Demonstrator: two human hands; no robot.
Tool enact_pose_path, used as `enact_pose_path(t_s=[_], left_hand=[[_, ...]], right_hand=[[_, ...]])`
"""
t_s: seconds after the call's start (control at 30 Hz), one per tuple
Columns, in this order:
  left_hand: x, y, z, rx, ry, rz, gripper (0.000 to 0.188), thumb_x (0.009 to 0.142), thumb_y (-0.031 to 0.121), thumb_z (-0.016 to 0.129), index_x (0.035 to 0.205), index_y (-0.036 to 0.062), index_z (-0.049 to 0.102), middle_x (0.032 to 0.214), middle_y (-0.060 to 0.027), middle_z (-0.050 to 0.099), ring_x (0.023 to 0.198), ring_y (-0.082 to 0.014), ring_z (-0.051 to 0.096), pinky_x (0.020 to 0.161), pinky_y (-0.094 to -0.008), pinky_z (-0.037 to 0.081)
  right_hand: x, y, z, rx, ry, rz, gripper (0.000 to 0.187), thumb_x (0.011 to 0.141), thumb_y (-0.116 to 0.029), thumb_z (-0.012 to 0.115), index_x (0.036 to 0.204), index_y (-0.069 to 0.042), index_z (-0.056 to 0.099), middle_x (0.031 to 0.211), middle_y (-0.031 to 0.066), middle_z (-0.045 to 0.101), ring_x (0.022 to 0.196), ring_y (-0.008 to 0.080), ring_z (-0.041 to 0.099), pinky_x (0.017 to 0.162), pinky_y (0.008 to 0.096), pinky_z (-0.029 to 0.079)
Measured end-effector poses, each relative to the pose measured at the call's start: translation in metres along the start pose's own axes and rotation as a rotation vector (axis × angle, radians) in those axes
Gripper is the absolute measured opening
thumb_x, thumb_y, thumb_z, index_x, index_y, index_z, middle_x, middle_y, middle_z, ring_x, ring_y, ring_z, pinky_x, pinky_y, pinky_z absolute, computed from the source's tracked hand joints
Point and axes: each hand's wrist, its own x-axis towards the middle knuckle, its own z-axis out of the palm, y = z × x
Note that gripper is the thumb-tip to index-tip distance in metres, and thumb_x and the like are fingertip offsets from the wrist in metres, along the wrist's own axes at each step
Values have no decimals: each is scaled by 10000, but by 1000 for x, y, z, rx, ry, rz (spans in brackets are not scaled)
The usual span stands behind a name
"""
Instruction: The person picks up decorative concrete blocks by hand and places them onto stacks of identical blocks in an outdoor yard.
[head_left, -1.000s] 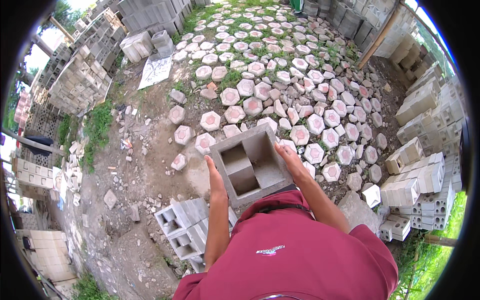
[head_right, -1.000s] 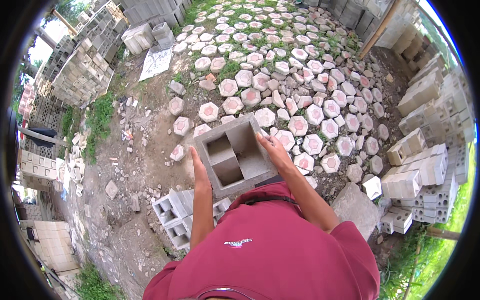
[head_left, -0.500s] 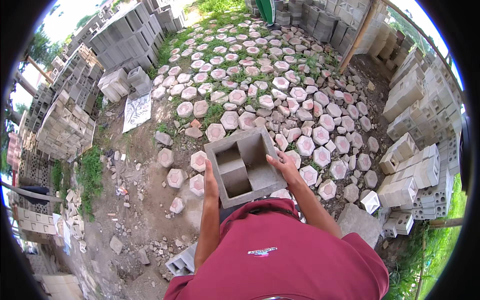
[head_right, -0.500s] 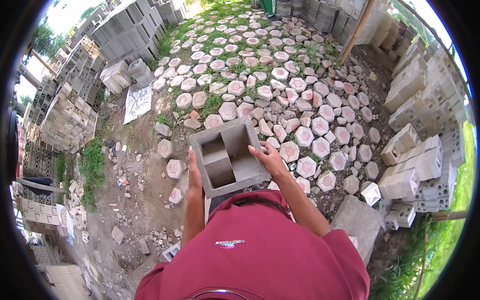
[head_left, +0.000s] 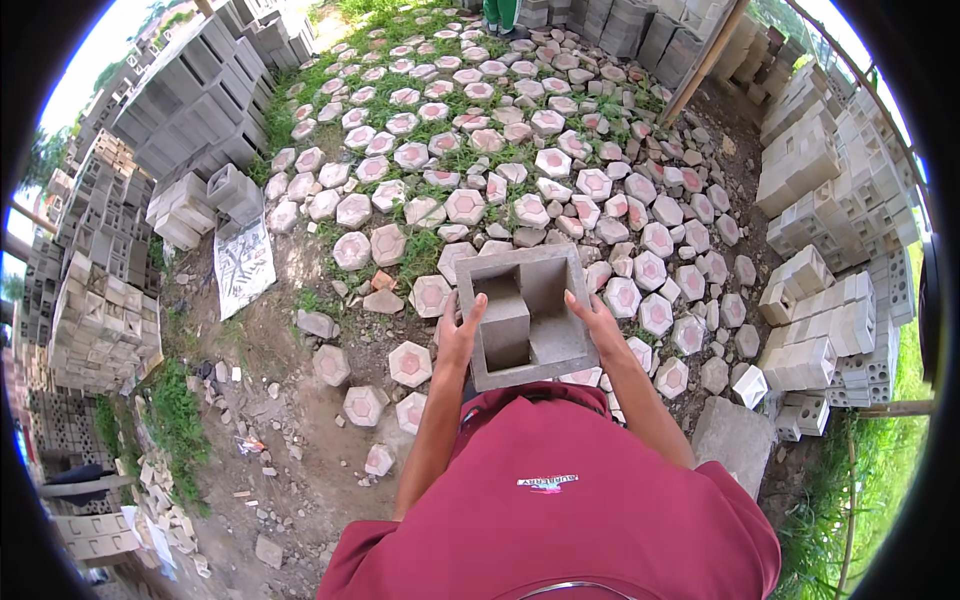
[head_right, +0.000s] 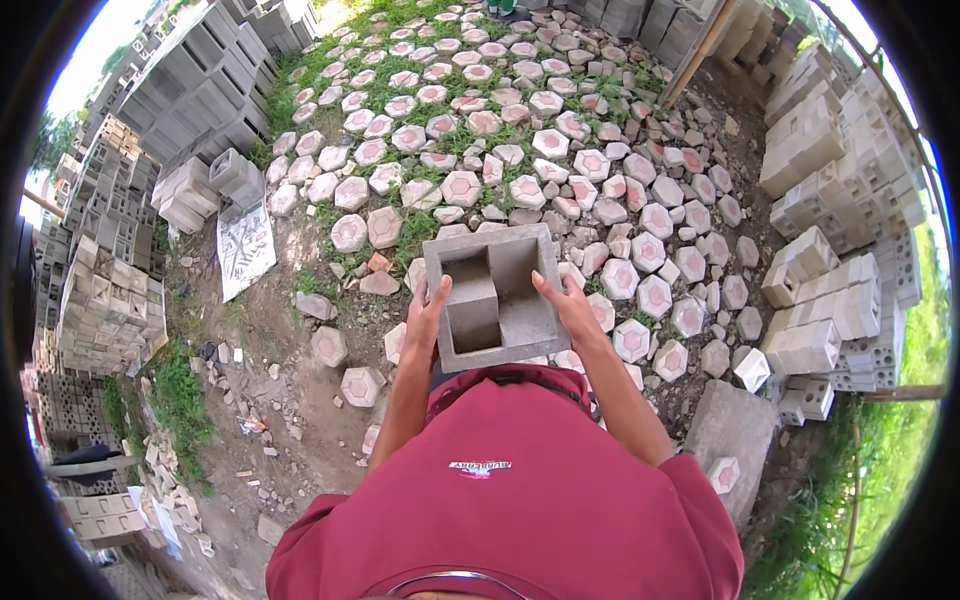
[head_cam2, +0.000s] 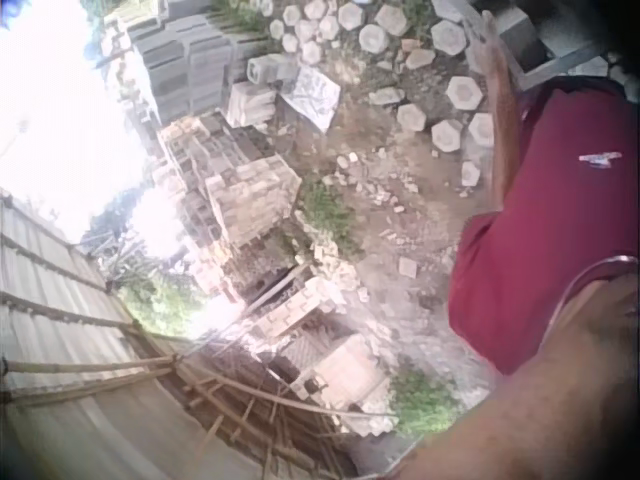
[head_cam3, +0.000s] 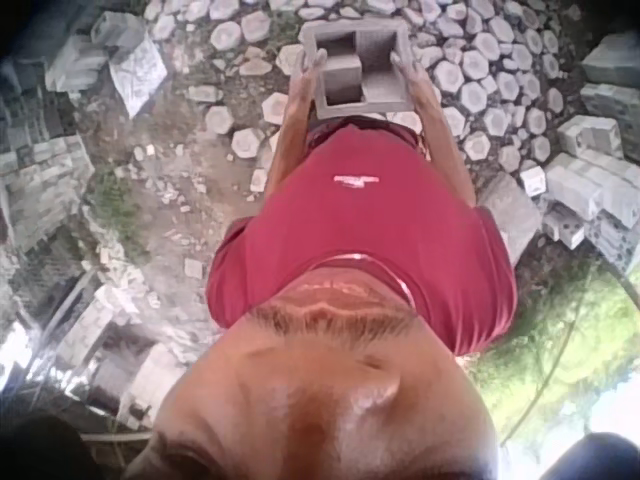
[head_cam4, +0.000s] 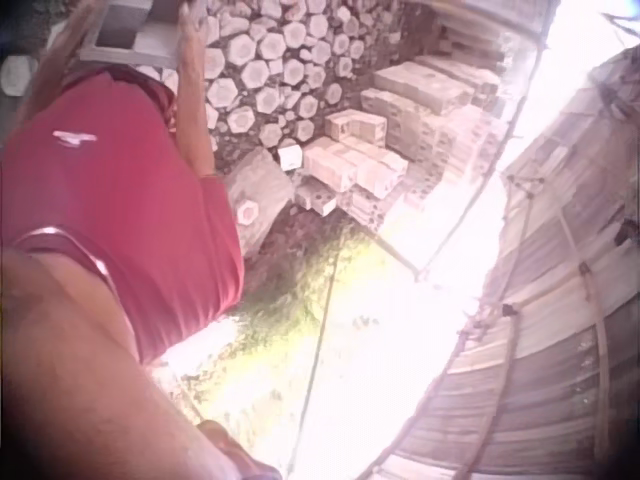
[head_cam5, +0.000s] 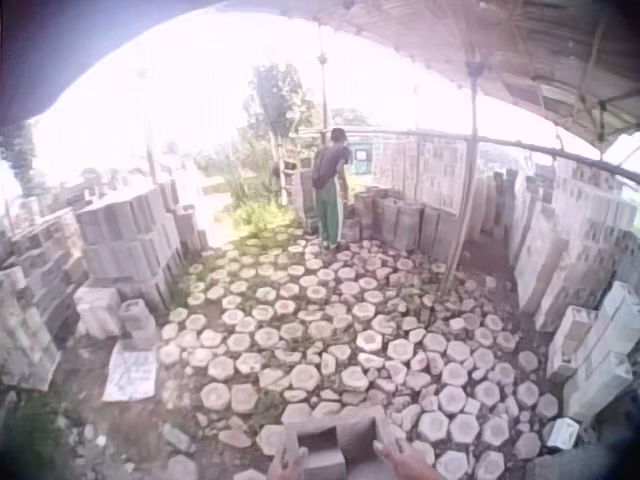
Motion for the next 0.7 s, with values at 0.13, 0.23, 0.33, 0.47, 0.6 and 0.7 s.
enact_pose_path(t_s=[0.13,0.23,0.33,0.47,0.6,0.7], left_hand=[[81,45,-35,8,-81,-19,904,824,499,696,1419,-76,333,1324,-212,500,1231,-258,475,1050,-339,339],[125,70,-55,35,-200,-33,878,851,512,659,1420,-71,334,1350,-213,481,1256,-266,453,1067,-347,317],[157,100,-62,18,-266,-91,879,884,575,577,1434,-61,322,1401,-197,439,1294,-267,420,1080,-347,298],[183,121,-69,-38,-220,-105,838,907,540,563,1445,-51,310,1389,-179,447,1300,-241,403,1079,-323,283],[213,128,-80,-83,-248,-92,833,915,536,557,1444,-56,307,1373,-158,453,1276,-215,413,1075,-308,281],[237,150,-92,-85,-265,-62,835,921,535,550,1441,-70,304,1385,-168,442,1279,-222,411,1077,-313,281]], right_hand=[[49,-32,51,63,-26,-8,1096,743,-450,781,1434,155,183,1426,297,354,1325,318,389,1081,366,317],[78,-39,74,71,87,-18,1087,731,-420,794,1423,168,196,1415,292,370,1308,319,404,1078,366,317],[91,-57,94,124,160,-30,1079,726,-402,798,1421,167,201,1417,289,370,1306,321,405,1082,367,310],[108,-90,115,79,296,-61,783,807,-285,740,1386,78,355,1246,179,548,1124,234,555,944,334,450],[115,-133,138,51,247,-30,915,775,-339,765,1410,117,290,1276,215,521,1160,253,534,964,338,436],[137,-161,157,42,167,-65,946,768,-369,773,1414,119,283,1290,226,511,1176,257,526,971,338,431]])
